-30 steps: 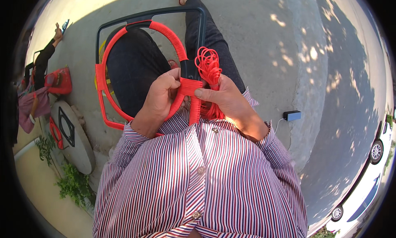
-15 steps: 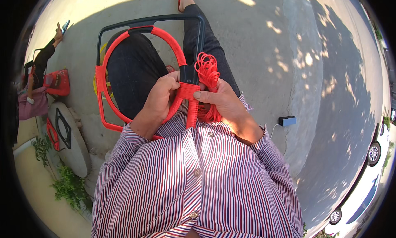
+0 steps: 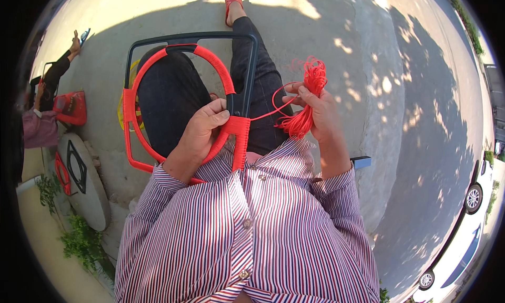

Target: Wrapping a red cord around a red and black circular frame

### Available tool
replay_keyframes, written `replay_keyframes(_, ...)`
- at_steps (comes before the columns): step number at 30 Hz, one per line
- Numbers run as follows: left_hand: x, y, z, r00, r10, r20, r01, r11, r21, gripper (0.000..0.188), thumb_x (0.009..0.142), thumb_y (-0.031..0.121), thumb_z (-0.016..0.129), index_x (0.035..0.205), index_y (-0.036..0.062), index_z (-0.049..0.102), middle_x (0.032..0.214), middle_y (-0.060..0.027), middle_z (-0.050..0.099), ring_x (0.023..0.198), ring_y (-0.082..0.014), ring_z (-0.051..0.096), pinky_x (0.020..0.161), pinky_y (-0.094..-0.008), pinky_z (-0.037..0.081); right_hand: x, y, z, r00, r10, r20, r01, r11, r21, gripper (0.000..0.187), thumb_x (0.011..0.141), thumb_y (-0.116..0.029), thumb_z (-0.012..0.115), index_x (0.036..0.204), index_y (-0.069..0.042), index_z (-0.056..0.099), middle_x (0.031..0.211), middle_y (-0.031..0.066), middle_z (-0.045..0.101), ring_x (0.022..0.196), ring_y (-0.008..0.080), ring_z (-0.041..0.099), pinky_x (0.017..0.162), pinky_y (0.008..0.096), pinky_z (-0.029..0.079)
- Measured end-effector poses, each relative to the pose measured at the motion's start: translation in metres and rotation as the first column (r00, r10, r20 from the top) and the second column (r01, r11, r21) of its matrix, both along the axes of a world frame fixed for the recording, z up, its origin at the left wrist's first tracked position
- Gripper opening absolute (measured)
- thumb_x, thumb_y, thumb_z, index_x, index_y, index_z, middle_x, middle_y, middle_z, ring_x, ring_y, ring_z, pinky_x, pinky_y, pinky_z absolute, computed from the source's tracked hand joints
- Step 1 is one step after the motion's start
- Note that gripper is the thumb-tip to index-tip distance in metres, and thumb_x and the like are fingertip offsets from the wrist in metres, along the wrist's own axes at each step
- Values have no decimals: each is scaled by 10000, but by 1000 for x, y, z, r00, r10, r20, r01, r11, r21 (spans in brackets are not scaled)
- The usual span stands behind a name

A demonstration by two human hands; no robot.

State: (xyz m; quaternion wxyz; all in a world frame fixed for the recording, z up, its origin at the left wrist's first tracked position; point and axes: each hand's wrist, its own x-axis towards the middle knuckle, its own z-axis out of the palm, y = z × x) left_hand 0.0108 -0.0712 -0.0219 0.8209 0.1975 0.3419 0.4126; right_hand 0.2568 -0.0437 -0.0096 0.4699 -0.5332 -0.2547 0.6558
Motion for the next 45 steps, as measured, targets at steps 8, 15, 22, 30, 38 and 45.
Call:
replay_keyframes(8,10,2,10,994,105,-37,-108,989,-100,218,961,116,481,1151,18,528,997,-59,615,837,-117,605,703,-240,505,-8,30,24,558,-29,829,-482,802,353,235,793,-52,593,1015,-44,518,787,64,599,631,216,595,559,314,458)
replay_keyframes(15,18,0,5,888,372,-269,-289,909,301,262,944,19,509,1202,-7,470,1026,-54,578,836,-66,577,682,-187,480,-67,25,14,356,-334,873,-801,373,469,363,644,-153,765,953,-87,587,1047,14,597,966,225,573,753,368,487)
replay_keyframes(22,18,8,14,909,182,-375,-213,976,-42,267,859,-57,539,1122,-15,544,976,-84,640,844,-133,632,786,-233,508,-31,1,-20,423,-151,893,-669,612,421,335,636,-157,796,913,-52,641,1037,50,588,969,257,556,787,370,480)
replay_keyframes(30,8,10,-3,995,93,-24,-95,987,-128,216,877,17,492,1072,-40,566,978,-108,657,823,-174,655,742,-339,554,-15,-4,-34,687,166,708,-570,726,384,257,709,-108,695,950,-20,671,1057,87,602,1015,249,563,828,360,472)
replay_keyframes(38,9,12,14,999,33,-19,-35,995,-98,297,878,47,422,1167,-1,471,928,-118,631,812,-202,649,701,-370,555,72,-21,39,663,486,-569,56,726,685,173,810,-159,613,856,-96,459,638,12,505,602,124,547,670,323,484)
replay_keyframes(45,10,8,7,997,41,-68,-40,999,16,250,895,12,482,1141,-8,525,948,-90,656,785,-145,661,648,-288,567,35,-19,37,978,-167,-125,199,922,331,259,882,-29,540,1135,20,521,812,54,542,638,104,500,535,202,386)
